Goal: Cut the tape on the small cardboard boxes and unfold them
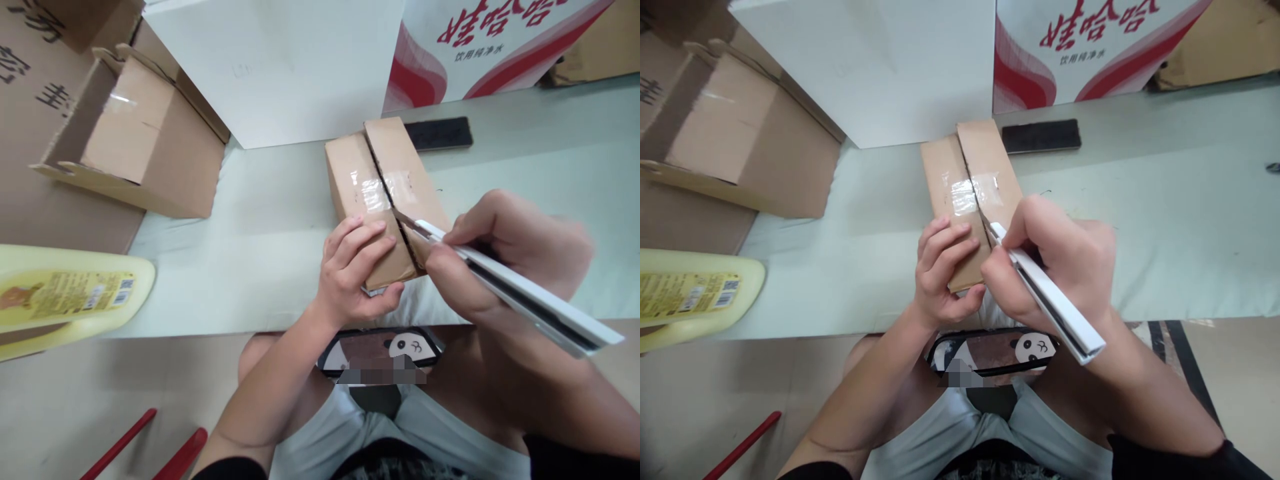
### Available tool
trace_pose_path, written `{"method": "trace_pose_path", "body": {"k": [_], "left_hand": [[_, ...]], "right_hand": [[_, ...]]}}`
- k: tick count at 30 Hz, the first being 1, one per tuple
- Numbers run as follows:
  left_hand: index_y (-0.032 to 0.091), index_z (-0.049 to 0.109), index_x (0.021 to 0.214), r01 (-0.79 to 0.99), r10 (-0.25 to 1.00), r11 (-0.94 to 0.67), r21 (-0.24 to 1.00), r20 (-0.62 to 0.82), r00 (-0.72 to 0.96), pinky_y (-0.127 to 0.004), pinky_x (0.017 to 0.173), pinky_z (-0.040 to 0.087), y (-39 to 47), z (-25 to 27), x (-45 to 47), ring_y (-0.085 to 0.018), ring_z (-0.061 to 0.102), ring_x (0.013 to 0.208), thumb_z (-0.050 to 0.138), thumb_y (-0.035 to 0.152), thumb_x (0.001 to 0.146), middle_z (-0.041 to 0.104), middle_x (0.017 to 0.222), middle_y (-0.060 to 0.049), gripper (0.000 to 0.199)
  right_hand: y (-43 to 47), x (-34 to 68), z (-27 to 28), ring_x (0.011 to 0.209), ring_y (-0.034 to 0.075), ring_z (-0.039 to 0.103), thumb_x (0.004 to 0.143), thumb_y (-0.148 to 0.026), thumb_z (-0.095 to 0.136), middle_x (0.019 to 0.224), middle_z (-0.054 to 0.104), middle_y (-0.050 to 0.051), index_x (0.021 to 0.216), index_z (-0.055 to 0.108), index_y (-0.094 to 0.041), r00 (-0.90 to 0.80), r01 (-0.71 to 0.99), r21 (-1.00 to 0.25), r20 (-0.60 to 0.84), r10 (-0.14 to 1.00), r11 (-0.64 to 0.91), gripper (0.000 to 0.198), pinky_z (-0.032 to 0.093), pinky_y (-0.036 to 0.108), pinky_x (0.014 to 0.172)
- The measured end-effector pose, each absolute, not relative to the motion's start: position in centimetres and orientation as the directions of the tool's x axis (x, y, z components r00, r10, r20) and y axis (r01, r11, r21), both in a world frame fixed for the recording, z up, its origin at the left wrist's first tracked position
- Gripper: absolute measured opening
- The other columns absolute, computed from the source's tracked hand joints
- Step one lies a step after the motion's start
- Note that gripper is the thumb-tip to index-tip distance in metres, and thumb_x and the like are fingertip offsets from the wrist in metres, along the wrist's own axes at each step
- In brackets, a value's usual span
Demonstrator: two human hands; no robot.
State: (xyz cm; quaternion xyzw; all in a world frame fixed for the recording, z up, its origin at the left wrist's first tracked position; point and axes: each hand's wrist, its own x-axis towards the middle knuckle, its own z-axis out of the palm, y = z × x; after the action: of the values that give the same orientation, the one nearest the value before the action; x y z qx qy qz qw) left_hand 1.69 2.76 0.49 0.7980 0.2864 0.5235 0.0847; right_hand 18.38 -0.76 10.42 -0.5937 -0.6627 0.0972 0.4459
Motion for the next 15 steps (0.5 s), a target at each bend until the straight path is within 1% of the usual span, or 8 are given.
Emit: {"method": "trace_pose_path", "body": {"k": [4,7,9,12,15], "left_hand": [[0.017,0.065,0.124,0.367,0.539,-0.827,0.426,0.788,0.297,-0.050,0.117,0.048,2.83,0.51,1.61,-0.030,0.063,0.126,0.060,0.051,0.094,0.070,0.126,-0.013,0.046],[0.016,0.065,0.123,0.357,0.535,-0.831,0.428,0.791,0.297,-0.051,0.116,0.047,2.85,0.52,1.62,-0.030,0.064,0.126,0.060,0.051,0.093,0.071,0.125,-0.014,0.046],[0.016,0.065,0.124,0.354,0.538,-0.829,0.434,0.790,0.293,-0.051,0.116,0.047,2.83,0.49,1.64,-0.031,0.064,0.125,0.060,0.050,0.093,0.070,0.126,-0.014,0.046],[0.018,0.064,0.126,0.361,0.545,-0.824,0.437,0.785,0.295,-0.052,0.116,0.047,2.79,0.46,1.63,-0.031,0.063,0.127,0.060,0.051,0.094,0.070,0.127,-0.014,0.046],[0.019,0.063,0.125,0.379,0.543,-0.822,0.425,0.786,0.295,-0.052,0.116,0.048,2.80,0.45,1.58,-0.030,0.063,0.128,0.059,0.052,0.094,0.070,0.126,-0.013,0.046]], "right_hand": [[-1.31,18.33,11.09,0.045,0.011,0.035,0.075,-0.018,0.061,0.051,0.043,-0.008,0.068,0.043,-0.025,0.083,0.696,-0.652,0.488,0.869,0.301,0.021,0.029,0.026,0.043],[-1.54,18.31,11.33,0.044,0.011,0.034,0.074,-0.017,0.060,0.051,0.043,-0.008,0.068,0.042,-0.026,0.095,0.730,-0.634,0.464,0.881,0.255,0.021,0.028,0.027,0.043],[-1.57,18.37,11.28,0.042,0.011,0.033,0.074,-0.018,0.060,0.049,0.042,-0.008,0.067,0.042,-0.026,0.079,0.728,-0.624,0.488,0.869,0.284,0.021,0.027,0.027,0.041],[-1.55,18.53,11.15,0.038,0.011,0.028,0.075,-0.022,0.060,0.047,0.040,-0.008,0.066,0.044,-0.026,0.064,0.706,-0.615,0.549,0.834,0.350,0.019,0.026,0.028,0.038],[-1.83,18.72,11.31,0.037,0.012,0.029,0.073,-0.025,0.059,0.045,0.040,-0.007,0.065,0.045,-0.027,0.085,0.720,-0.616,0.536,0.840,0.320,0.017,0.025,0.029,0.036]]}}
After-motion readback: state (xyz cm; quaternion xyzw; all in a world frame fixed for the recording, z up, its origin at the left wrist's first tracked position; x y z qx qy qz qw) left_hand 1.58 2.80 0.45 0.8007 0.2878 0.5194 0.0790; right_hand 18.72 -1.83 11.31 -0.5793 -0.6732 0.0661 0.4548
